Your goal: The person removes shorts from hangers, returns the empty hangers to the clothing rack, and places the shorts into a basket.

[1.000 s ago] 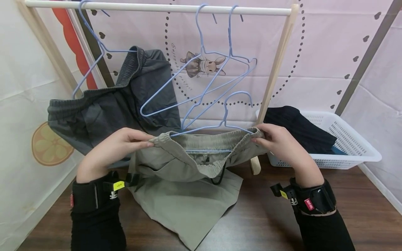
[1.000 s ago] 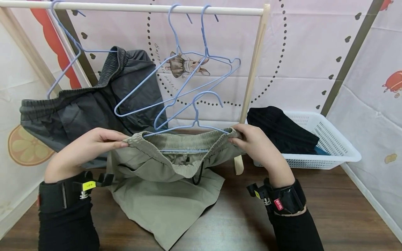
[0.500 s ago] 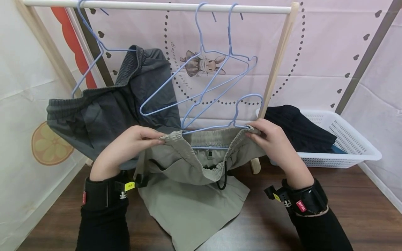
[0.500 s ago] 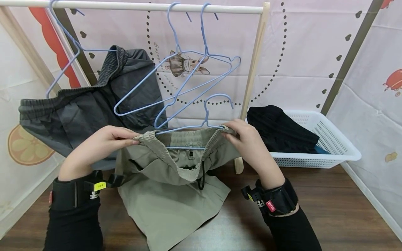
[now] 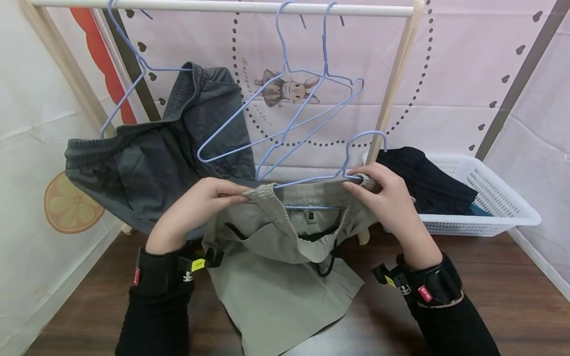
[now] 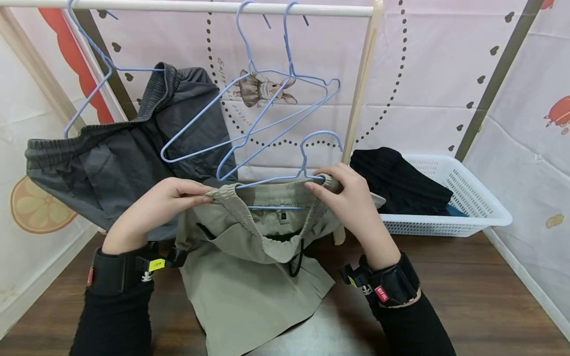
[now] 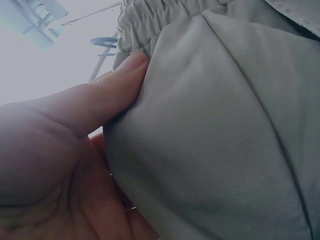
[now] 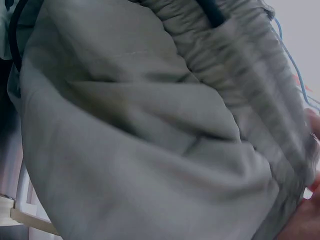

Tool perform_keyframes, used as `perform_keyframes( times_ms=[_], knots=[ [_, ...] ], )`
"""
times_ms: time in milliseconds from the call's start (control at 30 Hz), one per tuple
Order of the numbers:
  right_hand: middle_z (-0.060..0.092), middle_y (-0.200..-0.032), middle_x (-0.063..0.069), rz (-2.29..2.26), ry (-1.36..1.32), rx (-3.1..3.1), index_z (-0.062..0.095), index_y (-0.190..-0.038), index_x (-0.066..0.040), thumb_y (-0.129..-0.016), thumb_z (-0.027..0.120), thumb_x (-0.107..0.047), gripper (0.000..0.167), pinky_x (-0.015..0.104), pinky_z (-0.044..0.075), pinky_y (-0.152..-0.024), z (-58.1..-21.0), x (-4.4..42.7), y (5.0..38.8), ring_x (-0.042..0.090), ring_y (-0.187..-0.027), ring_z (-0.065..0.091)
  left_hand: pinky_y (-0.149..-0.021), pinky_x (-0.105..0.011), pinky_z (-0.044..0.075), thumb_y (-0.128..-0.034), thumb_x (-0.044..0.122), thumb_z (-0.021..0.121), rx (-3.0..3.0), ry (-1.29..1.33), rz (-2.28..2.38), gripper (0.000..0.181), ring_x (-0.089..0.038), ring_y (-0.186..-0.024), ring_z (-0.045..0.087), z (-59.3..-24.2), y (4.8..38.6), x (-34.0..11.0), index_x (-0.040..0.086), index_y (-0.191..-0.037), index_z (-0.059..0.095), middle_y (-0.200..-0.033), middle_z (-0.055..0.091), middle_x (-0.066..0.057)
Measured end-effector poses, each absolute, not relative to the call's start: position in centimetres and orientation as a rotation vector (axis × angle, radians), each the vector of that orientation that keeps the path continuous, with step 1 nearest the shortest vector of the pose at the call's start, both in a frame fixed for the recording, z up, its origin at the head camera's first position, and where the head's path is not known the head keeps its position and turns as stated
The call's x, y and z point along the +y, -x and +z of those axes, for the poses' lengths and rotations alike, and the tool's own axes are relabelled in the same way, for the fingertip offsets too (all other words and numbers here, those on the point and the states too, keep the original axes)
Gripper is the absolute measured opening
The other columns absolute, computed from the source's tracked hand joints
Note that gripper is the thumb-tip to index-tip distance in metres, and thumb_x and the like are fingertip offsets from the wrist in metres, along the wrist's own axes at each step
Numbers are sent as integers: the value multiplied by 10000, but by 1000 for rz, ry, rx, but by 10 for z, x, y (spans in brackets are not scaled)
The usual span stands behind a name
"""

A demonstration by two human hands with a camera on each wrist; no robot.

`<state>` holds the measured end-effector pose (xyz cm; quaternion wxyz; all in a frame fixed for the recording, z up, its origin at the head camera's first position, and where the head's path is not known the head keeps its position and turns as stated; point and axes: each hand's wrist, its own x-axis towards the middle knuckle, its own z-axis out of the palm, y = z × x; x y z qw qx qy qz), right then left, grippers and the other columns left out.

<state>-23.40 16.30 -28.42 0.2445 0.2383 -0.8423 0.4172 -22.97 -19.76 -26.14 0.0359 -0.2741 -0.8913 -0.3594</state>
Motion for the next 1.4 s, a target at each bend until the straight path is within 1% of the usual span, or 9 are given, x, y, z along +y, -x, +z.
perform_keyframes(
  times_ms=[133,433,667,833,933,1067,1100,1267,1400],
  knots=[
    [562,-928,32,1254,-454,-2395,671,-943,-101,-903,681,-439,341,335,408,-670,-282,160,228,167,-830,481,-789,-304,470,-951,83,628,-2755,858,-1087,230,-149,-955,604,-262,231,-191,38,-1160,713,-1107,700,-72],
    [299,-625,8,1194,-294,-2585,451,-687,-81,-838,617,-665,626,325,296,-514,-272,152,232,190,-561,318,-714,-278,452,-943,60,633,-2761,897,-1035,227,-138,-869,577,-259,226,-186,37,-1154,716,-1090,704,-70],
    [240,-593,-2,1220,-420,-2619,342,-654,-72,-889,580,-623,644,318,261,-497,-262,154,243,162,-513,236,-682,-319,427,-939,65,641,-2752,848,-963,250,-164,-824,561,-253,223,-181,51,-1181,706,-1099,702,-80],
    [260,-575,-13,1247,-496,-2608,365,-615,-88,-903,610,-555,600,324,280,-515,-257,153,250,167,-520,266,-783,-366,456,-968,47,593,-2734,922,-918,326,-172,-965,597,-255,220,-175,45,-1291,628,-1202,659,-107],
    [258,-568,-26,1257,-520,-2570,371,-591,-102,-902,633,-515,579,322,266,-508,-254,150,253,163,-520,258,-732,-374,437,-989,45,550,-2753,918,-883,347,-185,-816,573,-254,219,-168,48,-1335,582,-1072,662,-109],
    [250,-545,-39,1268,-523,-2527,386,-584,-102,-903,649,-471,554,315,246,-497,-251,145,254,152,-499,235,-680,-381,395,-988,198,577,-2803,840,-874,287,-201,-719,486,-255,218,-158,97,-1256,594,-894,579,-61],
    [252,-539,-39,1269,-524,-2521,396,-583,-99,-903,652,-461,546,315,250,-499,-251,143,253,151,-496,236,-695,-378,402,-982,269,592,-2813,814,-868,295,-193,-761,511,-255,218,-155,126,-1240,595,-895,578,-44],
    [262,-529,-31,1270,-557,-2490,418,-592,-95,-917,653,-377,490,319,259,-515,-251,135,249,161,-494,241,-621,-352,369,-928,587,551,-2843,654,-789,426,-181,-659,452,-259,216,-145,161,-912,550,-737,451,5],
    [246,-537,-23,1284,-583,-2470,390,-601,-98,-926,640,-291,453,316,246,-512,-251,130,246,163,-495,222,-580,-342,340,-935,604,521,-2852,570,-749,471,-182,-592,406,-259,213,-141,150,-819,482,-676,380,7]
  ],
)
